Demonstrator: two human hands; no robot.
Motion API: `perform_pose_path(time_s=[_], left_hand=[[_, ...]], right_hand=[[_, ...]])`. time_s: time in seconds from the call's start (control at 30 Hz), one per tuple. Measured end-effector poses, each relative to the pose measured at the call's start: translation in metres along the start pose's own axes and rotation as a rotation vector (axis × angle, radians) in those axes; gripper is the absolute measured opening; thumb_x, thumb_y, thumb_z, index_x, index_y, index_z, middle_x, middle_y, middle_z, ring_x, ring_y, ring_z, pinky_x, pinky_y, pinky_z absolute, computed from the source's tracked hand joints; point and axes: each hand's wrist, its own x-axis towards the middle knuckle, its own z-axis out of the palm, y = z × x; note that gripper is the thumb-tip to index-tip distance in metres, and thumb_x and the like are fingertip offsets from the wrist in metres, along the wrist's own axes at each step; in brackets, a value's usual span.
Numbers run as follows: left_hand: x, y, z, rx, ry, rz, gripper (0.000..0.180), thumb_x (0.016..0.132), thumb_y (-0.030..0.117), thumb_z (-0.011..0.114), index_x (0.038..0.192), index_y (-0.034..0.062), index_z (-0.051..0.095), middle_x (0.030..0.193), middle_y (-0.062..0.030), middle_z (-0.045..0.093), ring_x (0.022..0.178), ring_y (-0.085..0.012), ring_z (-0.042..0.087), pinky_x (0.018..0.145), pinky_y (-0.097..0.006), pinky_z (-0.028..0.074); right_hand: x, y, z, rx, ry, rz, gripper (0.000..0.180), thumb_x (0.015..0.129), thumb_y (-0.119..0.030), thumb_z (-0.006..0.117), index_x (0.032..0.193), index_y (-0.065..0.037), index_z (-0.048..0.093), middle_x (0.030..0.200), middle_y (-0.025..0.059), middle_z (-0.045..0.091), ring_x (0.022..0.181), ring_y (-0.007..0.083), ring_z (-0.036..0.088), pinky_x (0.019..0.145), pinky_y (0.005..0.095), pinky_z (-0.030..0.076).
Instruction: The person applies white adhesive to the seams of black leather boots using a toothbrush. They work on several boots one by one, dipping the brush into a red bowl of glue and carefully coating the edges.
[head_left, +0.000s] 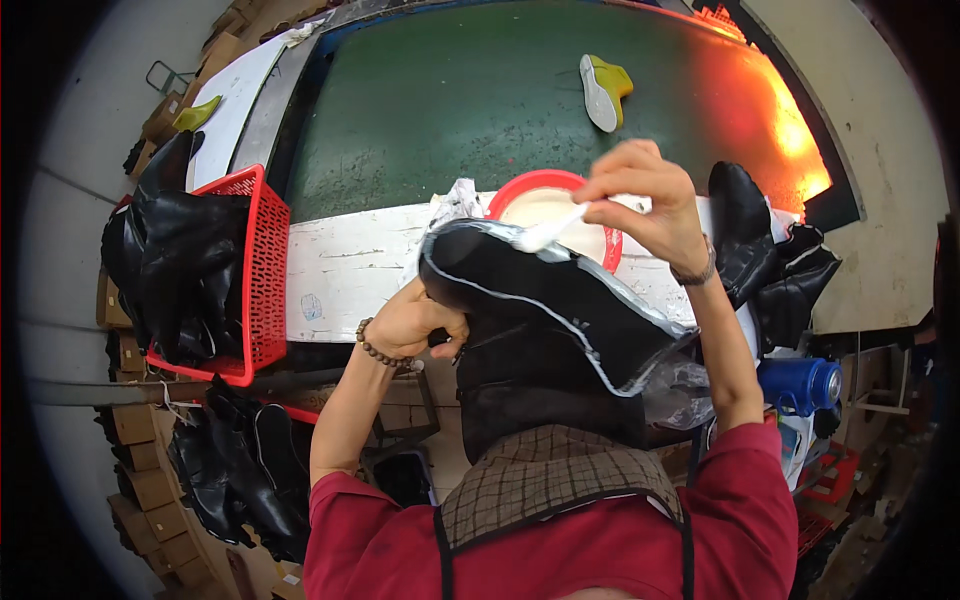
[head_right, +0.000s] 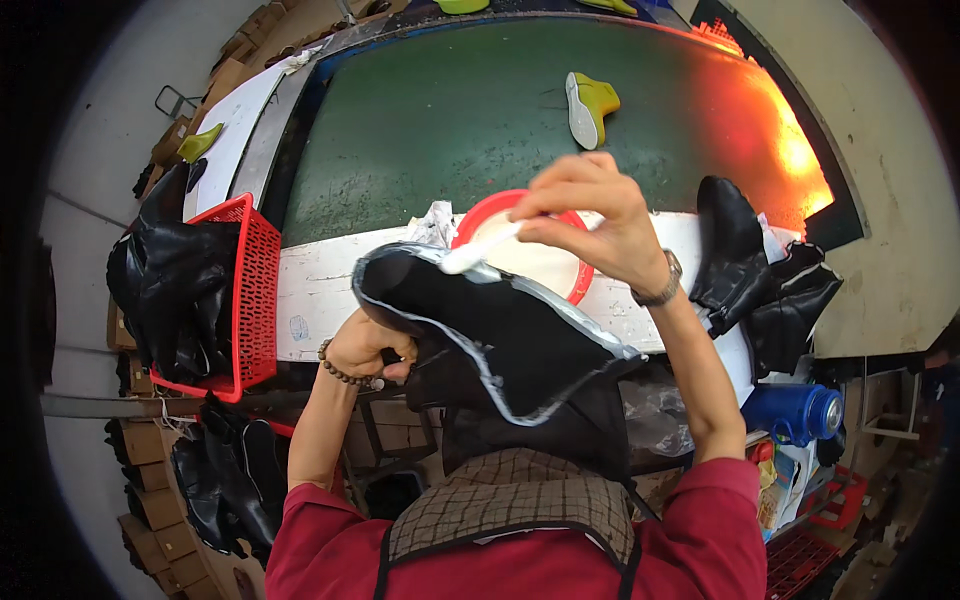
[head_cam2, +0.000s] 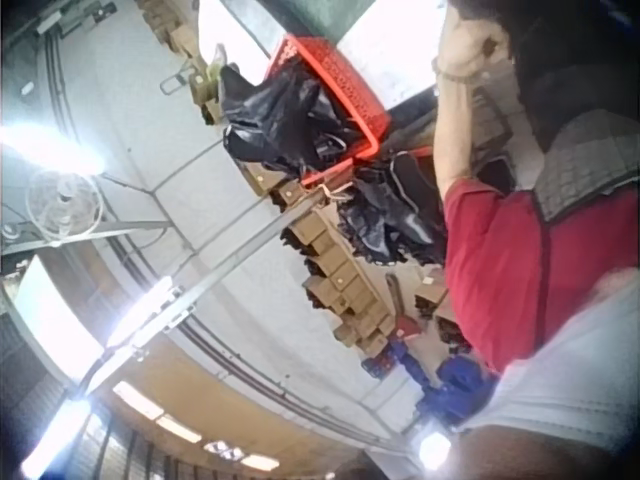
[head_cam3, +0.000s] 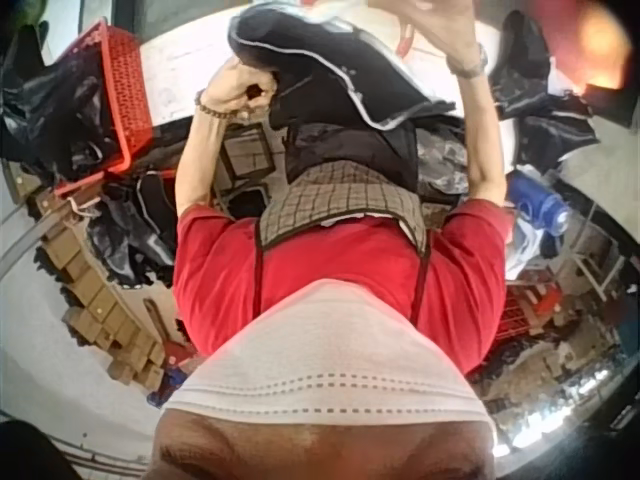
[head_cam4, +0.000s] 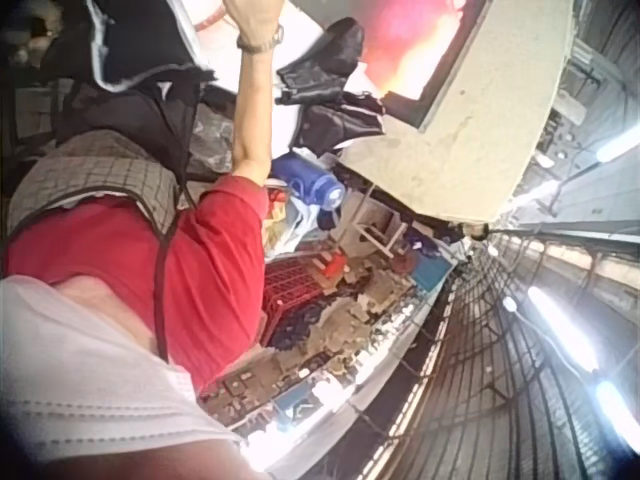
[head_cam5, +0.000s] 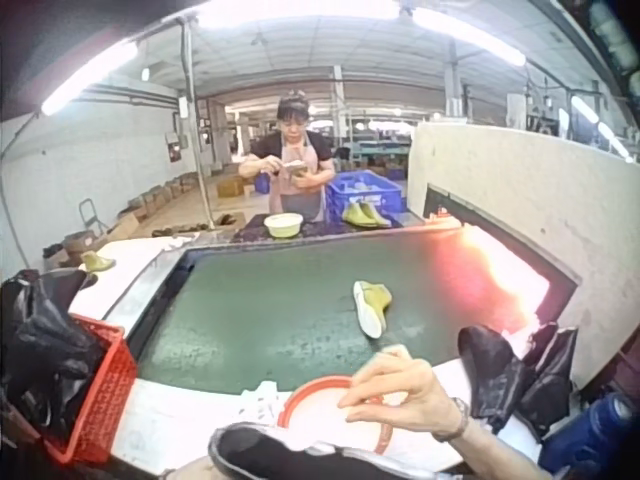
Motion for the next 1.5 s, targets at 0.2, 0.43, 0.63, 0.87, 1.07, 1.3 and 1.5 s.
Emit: perform_pose_path(time_s=[0.2,0.43,0.63,0.87,1.07,1.3,1.5], left_hand=[[0.009,0.001,-0.033,-0.229,-0.054,0.171,0.038,0.068,-0.010,0.057,0.106,-0.0108,0.062,0.084,-0.0205,0.070,0.041,-0.0186,0.051,0.032,-0.026,0.030],[0.074,0.048,-0.066,-0.499,0.344,0.176,0.010,0.085,-0.005,0.063,0.076,-0.0021,0.064,0.079,-0.0119,0.066,0.058,-0.0236,0.060,0.055,-0.035,0.057],[0.226,0.100,-0.089,-0.439,0.243,0.037,0.012,0.087,-0.002,0.067,0.085,-0.0015,0.056,0.081,-0.0115,0.061,0.065,-0.0223,0.062,0.051,-0.028,0.052],[0.451,0.104,-0.141,-0.355,0.348,0.293,0.017,0.089,0.000,0.076,0.101,-0.0063,0.066,0.102,-0.0158,0.070,0.095,-0.0293,0.071,0.083,-0.041,0.066],[0.471,0.111,-0.089,0.612,0.472,0.022,0.066,0.090,0.022,0.079,0.141,-0.0036,0.046,0.136,-0.0211,0.056,0.123,-0.0363,0.059,0.093,-0.058,0.055],[0.298,0.115,0.050,0.899,-0.039,0.479,0.065,0.099,0.015,0.067,0.156,0.0036,0.039,0.141,-0.0161,0.059,0.123,-0.0203,0.060,0.099,-0.033,0.051],[0.153,0.041,0.127,0.596,-0.148,0.523,0.080,0.093,0.005,0.067,0.162,0.0048,0.027,0.151,-0.0185,0.050,0.138,-0.0277,0.050,0.114,-0.041,0.041]], right_hand=[[-0.048,0.035,0.004,0.099,0.244,0.273,0.011,0.088,-0.006,0.075,0.097,0.000,0.076,0.089,0.0059,0.072,0.084,0.0129,0.065,0.072,0.0273,0.047],[-0.159,0.074,0.028,-0.143,0.578,0.629,0.019,0.098,-0.009,0.065,0.084,0.002,0.070,0.077,0.0039,0.068,0.071,0.0078,0.057,0.063,0.0262,0.044],[-0.166,0.040,0.043,-0.340,0.574,0.614,0.022,0.080,-0.009,0.081,0.101,-0.005,0.077,0.096,0.0090,0.070,0.086,0.0259,0.064,0.077,0.0368,0.051],[-0.186,-0.007,-0.006,-0.509,0.571,0.640,0.029,0.077,-0.004,0.082,0.105,-0.005,0.076,0.098,0.0088,0.068,0.089,0.0273,0.064,0.075,0.0361,0.051],[-0.223,0.003,-0.074,-0.796,0.840,0.863,0.031,0.088,0.000,0.070,0.119,0.000,0.070,0.114,0.0178,0.068,0.106,0.0350,0.065,0.091,0.0403,0.053],[-0.254,0.100,-0.149,-0.833,0.421,0.991,0.032,0.088,-0.015,0.073,0.117,-0.002,0.069,0.109,0.0179,0.070,0.093,0.0382,0.068,0.086,0.0444,0.053],[-0.100,-0.031,-0.088,-0.635,0.596,0.616,0.015,0.084,-0.007,0.072,0.099,-0.005,0.068,0.087,0.0113,0.065,0.077,0.0316,0.067,0.064,0.0365,0.052]])
